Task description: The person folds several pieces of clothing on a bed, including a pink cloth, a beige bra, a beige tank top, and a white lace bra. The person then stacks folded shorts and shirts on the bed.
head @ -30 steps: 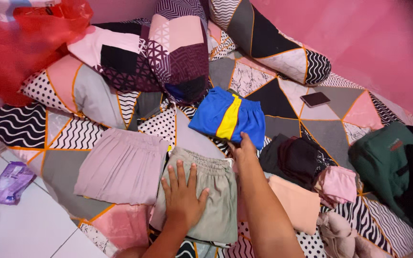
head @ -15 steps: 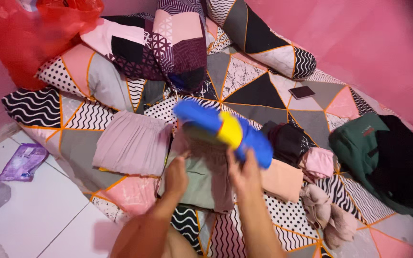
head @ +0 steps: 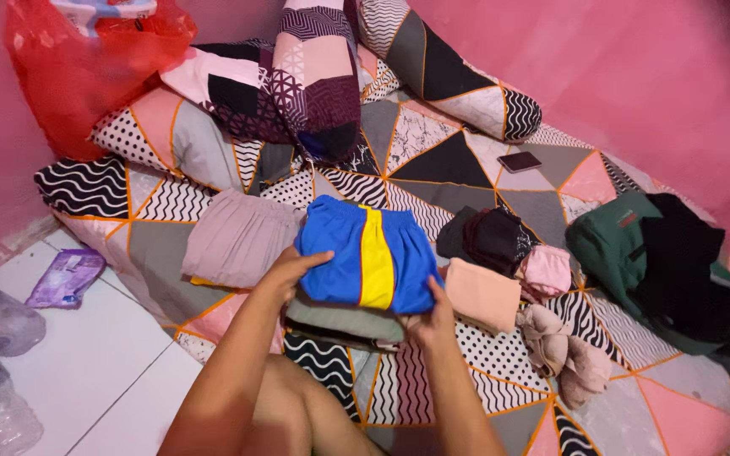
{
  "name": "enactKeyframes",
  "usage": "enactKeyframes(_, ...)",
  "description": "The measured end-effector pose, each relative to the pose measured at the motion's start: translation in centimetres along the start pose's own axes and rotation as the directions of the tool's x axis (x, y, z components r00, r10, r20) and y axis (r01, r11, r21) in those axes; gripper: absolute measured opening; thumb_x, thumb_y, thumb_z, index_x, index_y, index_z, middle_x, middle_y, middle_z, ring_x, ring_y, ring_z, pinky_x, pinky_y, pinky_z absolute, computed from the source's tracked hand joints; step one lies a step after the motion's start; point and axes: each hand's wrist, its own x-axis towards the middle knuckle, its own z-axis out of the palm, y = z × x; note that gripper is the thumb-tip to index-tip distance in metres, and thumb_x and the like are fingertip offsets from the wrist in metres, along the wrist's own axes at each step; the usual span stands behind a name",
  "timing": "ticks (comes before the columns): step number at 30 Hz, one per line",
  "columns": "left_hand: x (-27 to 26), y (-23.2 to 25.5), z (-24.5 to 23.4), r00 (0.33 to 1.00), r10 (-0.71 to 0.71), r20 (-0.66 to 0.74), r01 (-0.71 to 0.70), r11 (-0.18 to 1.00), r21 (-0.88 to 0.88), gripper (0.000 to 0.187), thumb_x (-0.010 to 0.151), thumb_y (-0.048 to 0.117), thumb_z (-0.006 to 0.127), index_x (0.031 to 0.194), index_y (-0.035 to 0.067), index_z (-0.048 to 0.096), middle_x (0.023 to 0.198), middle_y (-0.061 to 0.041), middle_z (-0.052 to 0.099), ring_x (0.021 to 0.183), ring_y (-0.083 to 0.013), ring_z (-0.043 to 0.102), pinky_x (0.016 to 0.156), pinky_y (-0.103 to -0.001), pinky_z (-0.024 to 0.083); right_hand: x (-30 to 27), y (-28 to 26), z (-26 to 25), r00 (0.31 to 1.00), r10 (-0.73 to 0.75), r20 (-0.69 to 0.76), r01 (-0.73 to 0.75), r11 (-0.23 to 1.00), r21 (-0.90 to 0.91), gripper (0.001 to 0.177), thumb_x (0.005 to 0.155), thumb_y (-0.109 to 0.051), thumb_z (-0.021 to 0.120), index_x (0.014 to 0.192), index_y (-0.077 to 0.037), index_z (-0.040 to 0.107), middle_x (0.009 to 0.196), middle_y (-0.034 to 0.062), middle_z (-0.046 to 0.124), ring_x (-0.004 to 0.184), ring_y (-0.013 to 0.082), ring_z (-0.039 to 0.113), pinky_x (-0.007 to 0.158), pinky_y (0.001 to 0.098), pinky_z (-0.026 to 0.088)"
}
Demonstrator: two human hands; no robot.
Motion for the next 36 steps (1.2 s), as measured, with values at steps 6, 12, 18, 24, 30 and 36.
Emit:
enactKeyframes(6,-1.0,1.0,0.9,0.972,0.224,-0.075,-0.217,0.972,0.086,0.061,0.07,0.0,0.083,0.129,-0.003,0.066,0.115,-0.012,0.075,0.099,-0.0246,0.071,0.093,-0.04,0.058,-1.7,-0.3,1.6,0.954,-0.298,0.02,0.284,0.886,-0.365,0.049,0.091,-0.007,0.069,0.137,0.0,0.057,0.124,0.0178,0.066,0.104,0.0342,0.067,0.085,0.0513,0.054)
enactKeyframes(12,-5.2,-1.1,-1.3,0.985,0.137,-0.109,-0.095,0.942,0.321,0.064,0.071,0.004,0.082,0.132,0.002,0.064,0.118,-0.01,0.076,0.101,-0.0208,0.072,0.093,-0.036,0.056,-5.5,4.5,-1.7,0.974,-0.2,-0.102,0.123,0.856,-0.502,0.047,0.085,-0.007,0.072,0.13,-0.001,0.063,0.118,0.015,0.072,0.099,0.0301,0.072,0.083,0.0488,0.061)
enactKeyframes(18,-5.2,0.9,0.2,0.905,0.327,-0.271,-0.072,0.746,0.662,0.055,0.083,0.038,0.079,0.125,0.005,0.068,0.115,-0.018,0.076,0.106,-0.0318,0.072,0.092,-0.043,0.056,-2.7,2.2,-2.1,0.525,-0.787,0.325,0.49,-0.032,-0.871,0.054,0.082,-0.026,0.086,0.124,0.002,0.067,0.114,0.02,0.071,0.102,0.0312,0.068,0.089,0.0444,0.056)
enactKeyframes(24,-2.9,3.2,2.4,0.835,0.531,-0.145,-0.159,0.484,0.861,0.057,0.077,0.036,0.083,0.121,0.003,0.065,0.113,-0.025,0.07,0.107,-0.0445,0.066,0.092,-0.051,0.052,1.2,0.1,1.8,0.695,-0.582,0.423,0.309,-0.29,-0.906,0.075,0.084,-0.057,0.077,0.129,0.002,0.061,0.115,0.0251,0.07,0.107,0.0383,0.068,0.09,0.047,0.053)
enactKeyframes(30,-1.5,2.7,4.0,0.743,0.669,-0.021,-0.199,0.251,0.947,0.034,0.087,0.021,0.076,0.106,0.0,0.057,0.104,-0.025,0.067,0.102,-0.0476,0.063,0.087,-0.056,0.049,0.4,2.1,4.1,0.761,-0.591,0.266,0.113,-0.283,-0.952,0.053,0.081,-0.052,0.077,0.104,-0.004,0.074,0.101,0.0227,0.074,0.099,0.0417,0.071,0.086,0.049,0.054)
enactKeyframes(36,-0.8,4.3,5.1,0.711,0.703,-0.028,-0.242,0.281,0.929,0.045,0.085,0.017,0.078,0.116,-0.003,0.052,0.114,-0.028,0.06,0.107,-0.0495,0.057,0.088,-0.056,0.047,-1.1,0.3,6.7,0.65,-0.719,0.248,0.124,-0.222,-0.967,0.052,0.087,-0.05,0.074,0.116,-0.008,0.071,0.11,0.0222,0.074,0.104,0.0407,0.07,0.091,0.0492,0.054)
